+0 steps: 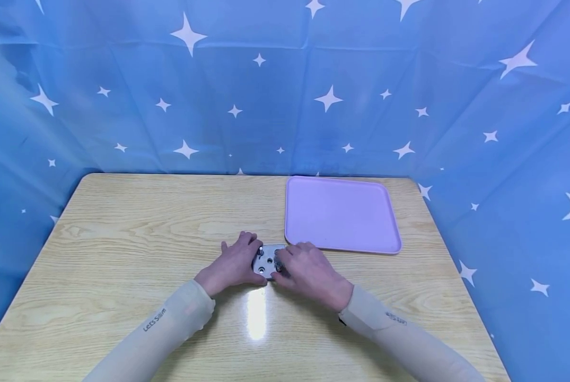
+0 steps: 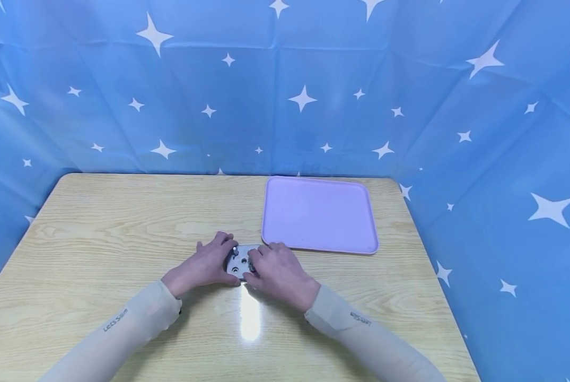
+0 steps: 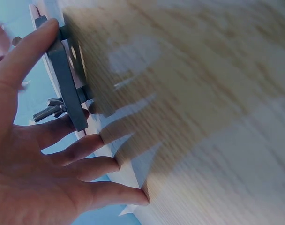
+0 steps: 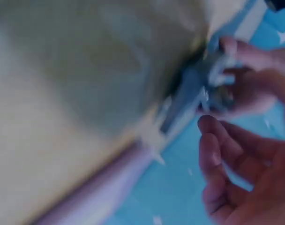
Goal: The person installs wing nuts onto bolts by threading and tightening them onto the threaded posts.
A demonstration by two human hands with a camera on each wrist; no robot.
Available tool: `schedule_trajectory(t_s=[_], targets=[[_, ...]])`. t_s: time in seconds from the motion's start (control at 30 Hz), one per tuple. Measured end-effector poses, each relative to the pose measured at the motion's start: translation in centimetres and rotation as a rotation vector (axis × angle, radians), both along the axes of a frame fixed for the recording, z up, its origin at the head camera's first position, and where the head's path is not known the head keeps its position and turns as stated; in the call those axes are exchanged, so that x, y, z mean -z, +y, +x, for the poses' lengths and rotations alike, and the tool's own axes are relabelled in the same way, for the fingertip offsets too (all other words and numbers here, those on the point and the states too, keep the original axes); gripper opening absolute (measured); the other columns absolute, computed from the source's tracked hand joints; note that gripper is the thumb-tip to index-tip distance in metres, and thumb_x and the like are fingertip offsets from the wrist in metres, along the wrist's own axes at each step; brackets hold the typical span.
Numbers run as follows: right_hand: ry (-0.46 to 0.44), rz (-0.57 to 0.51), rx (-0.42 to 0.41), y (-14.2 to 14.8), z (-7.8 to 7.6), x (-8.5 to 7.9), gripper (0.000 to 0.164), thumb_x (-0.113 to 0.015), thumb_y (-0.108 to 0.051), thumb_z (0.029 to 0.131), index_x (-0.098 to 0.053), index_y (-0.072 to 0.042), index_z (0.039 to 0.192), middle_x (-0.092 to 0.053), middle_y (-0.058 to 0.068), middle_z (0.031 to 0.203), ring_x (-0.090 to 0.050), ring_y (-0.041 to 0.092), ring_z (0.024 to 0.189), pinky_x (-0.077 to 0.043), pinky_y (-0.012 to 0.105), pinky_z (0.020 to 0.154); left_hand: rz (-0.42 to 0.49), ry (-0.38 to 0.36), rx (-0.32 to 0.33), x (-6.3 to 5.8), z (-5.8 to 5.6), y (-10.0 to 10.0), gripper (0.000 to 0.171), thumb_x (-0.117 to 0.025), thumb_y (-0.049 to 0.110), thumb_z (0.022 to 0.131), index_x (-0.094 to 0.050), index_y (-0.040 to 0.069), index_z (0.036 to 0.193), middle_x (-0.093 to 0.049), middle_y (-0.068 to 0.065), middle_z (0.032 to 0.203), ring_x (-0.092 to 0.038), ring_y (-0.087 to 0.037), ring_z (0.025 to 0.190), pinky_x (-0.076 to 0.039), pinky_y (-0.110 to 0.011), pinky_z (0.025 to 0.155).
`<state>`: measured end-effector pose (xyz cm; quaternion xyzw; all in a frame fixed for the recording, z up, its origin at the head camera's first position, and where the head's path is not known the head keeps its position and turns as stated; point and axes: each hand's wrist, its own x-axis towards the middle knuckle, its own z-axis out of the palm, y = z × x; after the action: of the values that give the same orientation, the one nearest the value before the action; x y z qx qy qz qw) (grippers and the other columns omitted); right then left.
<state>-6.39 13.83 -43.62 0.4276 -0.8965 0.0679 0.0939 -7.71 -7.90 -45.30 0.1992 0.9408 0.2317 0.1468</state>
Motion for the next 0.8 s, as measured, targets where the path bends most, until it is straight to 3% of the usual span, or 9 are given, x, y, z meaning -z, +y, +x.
schedule_trajectory(t_s=[0.13, 0.2, 0.3, 0.6, 0.8], targets=[[0.05, 0.135, -0.166, 0.8, -0.5, -1.5, 0.035, -0.08, -0.021, 0.09, -0.071, -0.018, 0.124, -0.07, -0.007, 0.121, -0.062, 0.018, 0.108, -0.051, 0.036, 0.086, 0.0, -0.005, 0.003, -0.1, 0.0, 0.0, 0.092, -0.096, 0.04, 0.07, -0.056, -0.002, 0.14, -0.047, -0.024, 0.149, -0.033, -0.048, 0.147, -0.026, -0.085, 0.103], [0.074, 0.21, -0.248, 1.2, -0.7, -1.8, 0.034, -0.079, -0.017, 0.092, -0.071, -0.023, 0.124, -0.067, -0.012, 0.128, -0.059, 0.017, 0.117, -0.049, 0.035, 0.088, 0.002, -0.007, 0.002, -0.1, 0.0, 0.1, 0.091, -0.096, 0.04, 0.069, -0.057, -0.002, 0.14, -0.047, -0.024, 0.148, -0.034, -0.047, 0.147, -0.026, -0.085, 0.102], [0.12, 0.274, -0.293, 1.4, -0.9, -1.8, 0.026, -0.075, -0.02, 0.094, -0.073, -0.026, 0.12, -0.067, -0.015, 0.127, -0.059, 0.014, 0.118, -0.047, 0.033, 0.086, 0.005, -0.006, 0.002, 0.0, 0.0, 0.1, 0.09, -0.096, 0.04, 0.069, -0.057, -0.002, 0.139, -0.048, -0.024, 0.147, -0.035, -0.047, 0.146, -0.027, -0.085, 0.102], [0.153, 0.206, -0.215, 0.7, -1.0, -0.1, 0.01, -0.077, -0.015, 0.091, -0.071, -0.019, 0.098, -0.068, -0.006, 0.099, -0.06, 0.015, 0.091, -0.047, 0.031, 0.076, 0.008, -0.007, 0.001, 0.0, 0.1, 0.1, 0.091, -0.096, 0.041, 0.07, -0.057, -0.002, 0.14, -0.048, -0.023, 0.147, -0.036, -0.046, 0.145, -0.027, -0.084, 0.102], [-0.031, -0.004, -0.039, -0.4, -0.4, 0.9, 0.01, -0.074, -0.015, 0.093, -0.068, -0.011, 0.086, -0.065, -0.002, 0.078, -0.056, 0.012, 0.066, -0.048, 0.028, 0.06, 0.005, 0.004, 0.0, 0.1, 0.1, 0.0, 0.091, -0.096, 0.041, 0.07, -0.056, -0.003, 0.14, -0.047, -0.025, 0.149, -0.035, -0.048, 0.146, -0.027, -0.084, 0.102]])
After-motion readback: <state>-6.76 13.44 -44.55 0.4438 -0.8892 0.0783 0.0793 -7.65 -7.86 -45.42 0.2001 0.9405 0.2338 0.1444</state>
